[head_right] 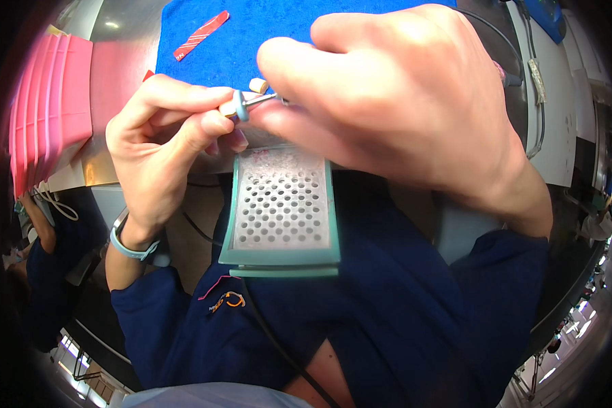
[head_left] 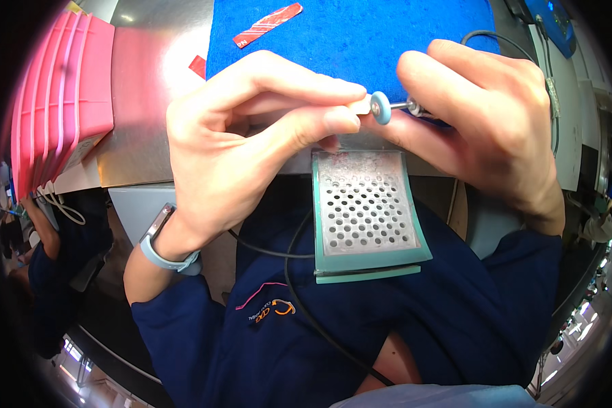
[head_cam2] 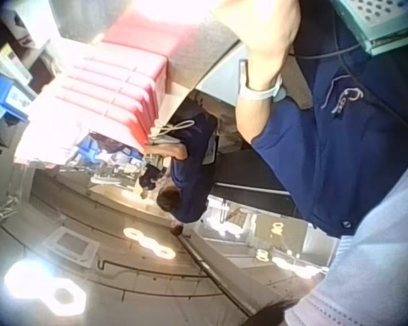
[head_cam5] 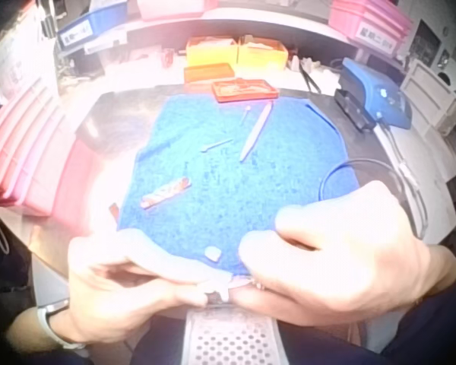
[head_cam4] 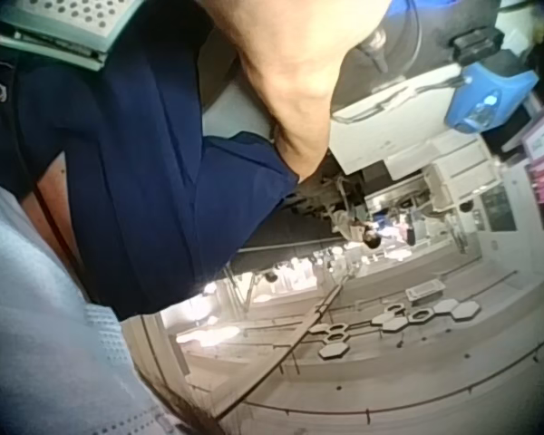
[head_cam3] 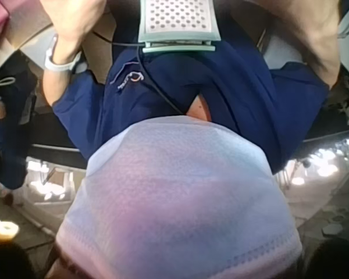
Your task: The person grinds a dental piece using a handheld rotary tool, replaces the bit on the rotary tool, grinds the piece with the new bit, and turns the dental piece between both hands.
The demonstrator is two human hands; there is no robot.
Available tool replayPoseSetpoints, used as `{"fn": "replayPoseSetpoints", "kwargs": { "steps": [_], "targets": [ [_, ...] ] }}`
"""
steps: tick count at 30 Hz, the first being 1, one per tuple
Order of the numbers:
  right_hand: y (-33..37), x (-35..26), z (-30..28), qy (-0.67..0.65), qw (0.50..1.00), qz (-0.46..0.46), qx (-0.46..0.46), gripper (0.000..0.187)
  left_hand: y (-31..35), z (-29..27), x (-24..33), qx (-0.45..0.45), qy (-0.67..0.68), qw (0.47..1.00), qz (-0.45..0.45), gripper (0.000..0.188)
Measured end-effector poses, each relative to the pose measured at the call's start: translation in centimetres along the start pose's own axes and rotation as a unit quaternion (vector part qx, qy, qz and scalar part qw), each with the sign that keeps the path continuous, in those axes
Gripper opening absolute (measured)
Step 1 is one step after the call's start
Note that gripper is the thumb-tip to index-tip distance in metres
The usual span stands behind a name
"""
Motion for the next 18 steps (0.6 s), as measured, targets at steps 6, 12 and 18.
{"fn": "replayPoseSetpoints", "kwargs": {
  "steps": [6,12,18],
  "targets": [
    [-0.09,-0.08,0.20,-0.026,1.000,-0.005,0.004,0.029,0.14,-0.32,-0.09,0.004,0.003,1.000,-0.001,0.014],
    [-0.14,-0.24,0.37,-0.025,1.000,0.003,-0.002,0.029,0.18,-0.43,-0.12,0.005,0.006,1.000,-0.005,0.015],
    [0.09,-0.61,0.26,-0.023,1.000,0.002,0.000,0.023,0.62,-0.23,-0.25,0.012,0.016,1.000,0.016,0.014]
  ]
}}
Point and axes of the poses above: each hand's wrist, its own y-axis away from the middle knuckle, its own z-axis out of the palm, x = y × z, the point moved 3 cm from there along -y, towards the middle knuckle, and after that the axes turned 13 degrees about z, right-handed, at the moved point
